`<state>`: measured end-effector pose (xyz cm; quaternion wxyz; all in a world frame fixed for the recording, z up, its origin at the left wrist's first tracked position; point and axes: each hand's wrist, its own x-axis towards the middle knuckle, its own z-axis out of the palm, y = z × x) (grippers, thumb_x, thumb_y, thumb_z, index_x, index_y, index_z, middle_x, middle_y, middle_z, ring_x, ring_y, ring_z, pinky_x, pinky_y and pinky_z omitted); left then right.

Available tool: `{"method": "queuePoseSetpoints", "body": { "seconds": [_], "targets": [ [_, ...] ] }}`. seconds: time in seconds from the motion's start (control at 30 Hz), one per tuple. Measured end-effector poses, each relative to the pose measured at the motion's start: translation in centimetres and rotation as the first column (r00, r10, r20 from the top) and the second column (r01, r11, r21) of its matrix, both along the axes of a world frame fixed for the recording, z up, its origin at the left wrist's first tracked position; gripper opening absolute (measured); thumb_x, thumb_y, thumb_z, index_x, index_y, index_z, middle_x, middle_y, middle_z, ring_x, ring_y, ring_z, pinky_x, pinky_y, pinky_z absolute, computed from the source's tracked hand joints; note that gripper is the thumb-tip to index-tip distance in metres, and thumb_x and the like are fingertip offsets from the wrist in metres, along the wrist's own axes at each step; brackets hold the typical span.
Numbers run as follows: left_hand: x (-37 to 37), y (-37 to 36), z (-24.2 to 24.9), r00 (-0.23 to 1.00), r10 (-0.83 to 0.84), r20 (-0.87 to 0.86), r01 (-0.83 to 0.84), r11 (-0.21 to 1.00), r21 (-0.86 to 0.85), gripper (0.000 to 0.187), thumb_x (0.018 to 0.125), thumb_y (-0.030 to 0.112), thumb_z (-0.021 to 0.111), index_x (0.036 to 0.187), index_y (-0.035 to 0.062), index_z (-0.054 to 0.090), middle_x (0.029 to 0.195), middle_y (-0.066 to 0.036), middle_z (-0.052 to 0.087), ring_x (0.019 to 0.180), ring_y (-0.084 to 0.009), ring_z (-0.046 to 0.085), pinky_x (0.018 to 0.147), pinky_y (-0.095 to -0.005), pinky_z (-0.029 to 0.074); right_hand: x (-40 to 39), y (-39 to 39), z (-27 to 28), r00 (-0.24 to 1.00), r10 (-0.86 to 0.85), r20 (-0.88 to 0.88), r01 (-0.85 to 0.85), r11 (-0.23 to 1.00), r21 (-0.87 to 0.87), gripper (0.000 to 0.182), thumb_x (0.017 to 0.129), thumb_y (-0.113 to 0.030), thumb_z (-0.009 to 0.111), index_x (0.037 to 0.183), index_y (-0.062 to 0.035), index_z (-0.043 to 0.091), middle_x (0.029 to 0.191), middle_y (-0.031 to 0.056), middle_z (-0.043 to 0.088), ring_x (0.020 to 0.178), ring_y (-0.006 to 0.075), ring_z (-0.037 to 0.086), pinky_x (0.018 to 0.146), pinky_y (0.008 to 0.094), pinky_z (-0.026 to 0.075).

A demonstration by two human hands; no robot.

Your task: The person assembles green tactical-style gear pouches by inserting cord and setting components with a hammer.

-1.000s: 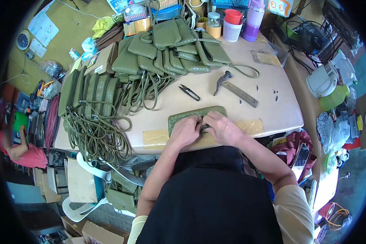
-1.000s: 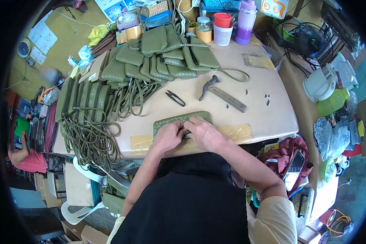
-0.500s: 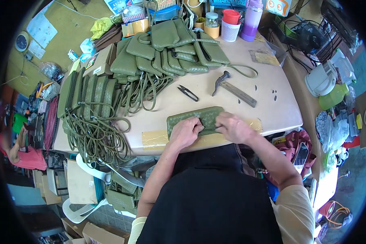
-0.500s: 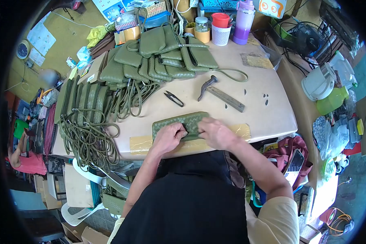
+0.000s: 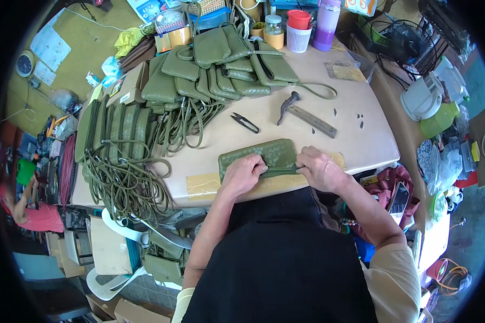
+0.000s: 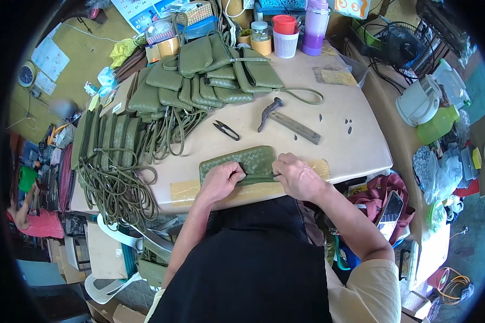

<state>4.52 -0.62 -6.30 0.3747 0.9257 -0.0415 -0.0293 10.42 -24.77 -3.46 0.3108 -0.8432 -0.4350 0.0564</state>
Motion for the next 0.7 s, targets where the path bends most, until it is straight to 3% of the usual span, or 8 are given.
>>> {"method": "queuePoseSetpoints", "body": {
  "seconds": [0.13, 0.2, 0.33, 0.4, 0.47, 0.53, 0.57, 0.7],
  "targets": [
    [0.1, 0.0, 0.1, 1.000, 0.015, 0.012, -0.016, 1.000, 0.017, 0.015, 0.085, 0.017, 0.063, 0.083, 0.0023, 0.061, 0.081, -0.014, 0.064, 0.078, -0.0337, 0.061, 0.069, -0.0415, 0.045, -1.0, 1.4, 1.0, 0.992, -0.042, 0.123, 0.041, 0.999, 0.012, 0.012, 0.078, -0.002, 0.062, 0.086, -0.0028, 0.053, 0.087, 0.0147, 0.051, 0.089, 0.0351, 0.054, 0.078, 0.0446, 0.046],
    [0.1, -0.2, 0.6, 0.997, 0.046, -0.060, -0.045, 0.999, 0.023, 0.014, 0.085, 0.016, 0.063, 0.082, 0.0024, 0.061, 0.080, -0.014, 0.063, 0.078, -0.0333, 0.061, 0.069, -0.0413, 0.045, -1.2, 2.0, 0.8, 0.998, 0.053, 0.042, -0.058, 0.990, 0.129, 0.011, 0.077, 0.000, 0.060, 0.085, -0.0023, 0.054, 0.086, 0.0149, 0.052, 0.090, 0.0354, 0.054, 0.078, 0.0435, 0.047],
    [0.2, 0.1, 0.2, 0.999, -0.018, -0.030, 0.018, 1.000, -0.019, 0.015, 0.085, 0.017, 0.063, 0.083, 0.0025, 0.061, 0.081, -0.014, 0.064, 0.079, -0.0334, 0.061, 0.069, -0.0410, 0.045, 0.9, -0.7, -0.5, 0.996, 0.002, -0.084, 0.001, 0.999, 0.044, 0.009, 0.076, 0.001, 0.059, 0.084, -0.0023, 0.056, 0.087, 0.0157, 0.054, 0.092, 0.0354, 0.055, 0.080, 0.0427, 0.047],
    [0.0, 0.3, -0.2, 0.999, 0.009, -0.037, -0.009, 1.000, -0.022, 0.015, 0.086, 0.019, 0.062, 0.084, 0.0041, 0.062, 0.085, -0.013, 0.066, 0.083, -0.0330, 0.062, 0.072, -0.0419, 0.047, 2.1, -1.8, -1.0, 0.976, -0.067, 0.207, 0.068, 0.998, 0.002, 0.009, 0.076, 0.002, 0.061, 0.083, -0.0019, 0.058, 0.087, 0.0164, 0.057, 0.089, 0.0355, 0.057, 0.079, 0.0426, 0.047],
    [0.0, 0.3, 0.0, 1.000, 0.012, -0.018, -0.012, 1.000, -0.004, 0.014, 0.086, 0.018, 0.063, 0.084, 0.0041, 0.062, 0.085, -0.012, 0.066, 0.083, -0.0328, 0.062, 0.071, -0.0418, 0.047, 3.2, -2.8, -0.9, 0.974, -0.170, 0.152, 0.156, 0.983, 0.099, 0.009, 0.076, 0.000, 0.064, 0.083, -0.0018, 0.059, 0.086, 0.0172, 0.059, 0.083, 0.0361, 0.058, 0.076, 0.0428, 0.048],
    [-0.2, 0.0, 0.3, 1.000, 0.008, -0.014, -0.008, 1.000, 0.009, 0.014, 0.085, 0.018, 0.063, 0.083, 0.0040, 0.062, 0.085, -0.012, 0.066, 0.082, -0.0326, 0.062, 0.071, -0.0418, 0.047, 1.6, -1.4, 1.2, 0.989, -0.142, -0.047, 0.147, 0.980, 0.133, 0.011, 0.076, -0.002, 0.066, 0.084, -0.0014, 0.058, 0.085, 0.0177, 0.060, 0.081, 0.0371, 0.060, 0.074, 0.0423, 0.048],
    [0.0, 0.0, 0.7, 0.998, 0.020, -0.058, -0.019, 1.000, 0.021, 0.014, 0.085, 0.018, 0.063, 0.083, 0.0041, 0.062, 0.084, -0.012, 0.066, 0.082, -0.0323, 0.062, 0.071, -0.0418, 0.047, 0.4, 0.1, 1.8, 0.993, -0.044, -0.111, 0.060, 0.987, 0.149, 0.012, 0.077, -0.005, 0.066, 0.085, -0.0018, 0.059, 0.086, 0.0178, 0.060, 0.084, 0.0371, 0.061, 0.075, 0.0421, 0.049],
    [0.0, 0.2, 0.5, 1.000, -0.012, -0.028, 0.012, 1.000, 0.012, 0.015, 0.086, 0.019, 0.063, 0.083, 0.0041, 0.062, 0.082, -0.012, 0.066, 0.080, -0.0323, 0.063, 0.070, -0.0420, 0.047, 2.2, -0.7, -1.0, 0.986, -0.049, -0.160, 0.056, 0.998, 0.040, 0.012, 0.079, -0.005, 0.065, 0.088, -0.0011, 0.059, 0.089, 0.0171, 0.061, 0.086, 0.0362, 0.062, 0.076, 0.0422, 0.049]
  ]
}}
